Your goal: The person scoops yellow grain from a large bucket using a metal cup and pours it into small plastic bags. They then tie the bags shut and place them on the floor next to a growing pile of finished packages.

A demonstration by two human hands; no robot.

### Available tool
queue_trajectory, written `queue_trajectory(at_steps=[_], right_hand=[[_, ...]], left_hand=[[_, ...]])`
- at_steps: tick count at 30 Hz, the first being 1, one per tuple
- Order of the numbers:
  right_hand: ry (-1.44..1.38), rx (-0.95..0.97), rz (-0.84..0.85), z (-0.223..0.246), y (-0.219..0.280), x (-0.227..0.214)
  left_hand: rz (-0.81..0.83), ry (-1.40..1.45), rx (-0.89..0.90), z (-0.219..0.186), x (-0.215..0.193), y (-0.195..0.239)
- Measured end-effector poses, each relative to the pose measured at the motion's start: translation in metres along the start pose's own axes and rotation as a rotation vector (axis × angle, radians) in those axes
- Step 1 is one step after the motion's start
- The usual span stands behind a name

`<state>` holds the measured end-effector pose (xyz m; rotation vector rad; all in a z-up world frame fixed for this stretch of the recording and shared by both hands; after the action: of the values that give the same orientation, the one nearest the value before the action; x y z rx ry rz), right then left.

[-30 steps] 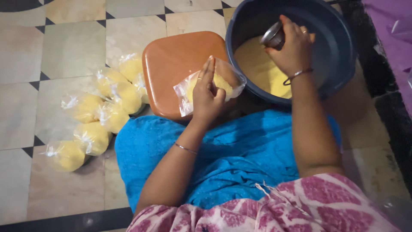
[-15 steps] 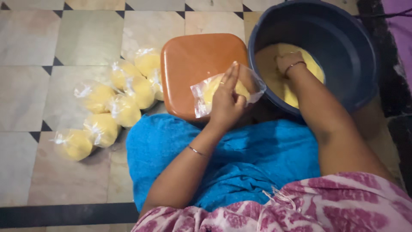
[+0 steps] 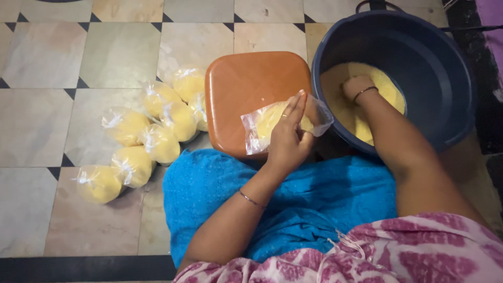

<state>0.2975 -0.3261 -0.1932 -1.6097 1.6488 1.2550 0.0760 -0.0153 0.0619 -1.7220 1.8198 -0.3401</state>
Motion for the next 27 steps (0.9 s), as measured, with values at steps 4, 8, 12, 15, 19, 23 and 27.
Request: queue_trajectory(at_steps=[4, 8, 12, 15, 19, 23, 27], right_hand=[[-0.054, -0.114, -0.112, 0.023, 0.001, -0.013], [-0.199, -0.021, 0.007, 0.02, 0.003, -0.016], [-0.261, -0.025, 0.112, 0.026, 0.021, -0.038], [-0.294, -0.099, 0.144, 0.038, 0.036, -0.064], [-0.389, -0.151, 0.103, 0.039, 0.053, -0.101], [-0.692, -0.171, 0.075, 0.021, 0.069, -0.134], [-0.955, -0.01, -0.005, -0.014, 0.098, -0.152]], left_hand=[[0.028, 0.08, -0.134, 0.009, 0.003, 0.002], [0.027, 0.092, -0.148, 0.009, 0.002, 0.001], [0.019, 0.069, -0.097, 0.007, -0.001, 0.001], [0.025, 0.064, -0.109, 0.013, 0.001, 0.003], [0.016, 0.04, -0.116, 0.019, 0.001, 0.004], [-0.003, 0.039, -0.095, 0.021, -0.002, 0.004], [0.012, 0.051, -0.132, 0.026, 0.002, 0.005]])
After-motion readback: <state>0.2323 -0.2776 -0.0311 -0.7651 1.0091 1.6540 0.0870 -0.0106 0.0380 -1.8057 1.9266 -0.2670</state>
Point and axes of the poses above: each hand's wrist, its own y-axis away from the middle knuckle, its own x-axis out of the palm, z = x × y, the point moved 10 cm from there along -y, towards the middle knuckle, and after that the axes turned 9 degrees about x, right-handed, at the moved point
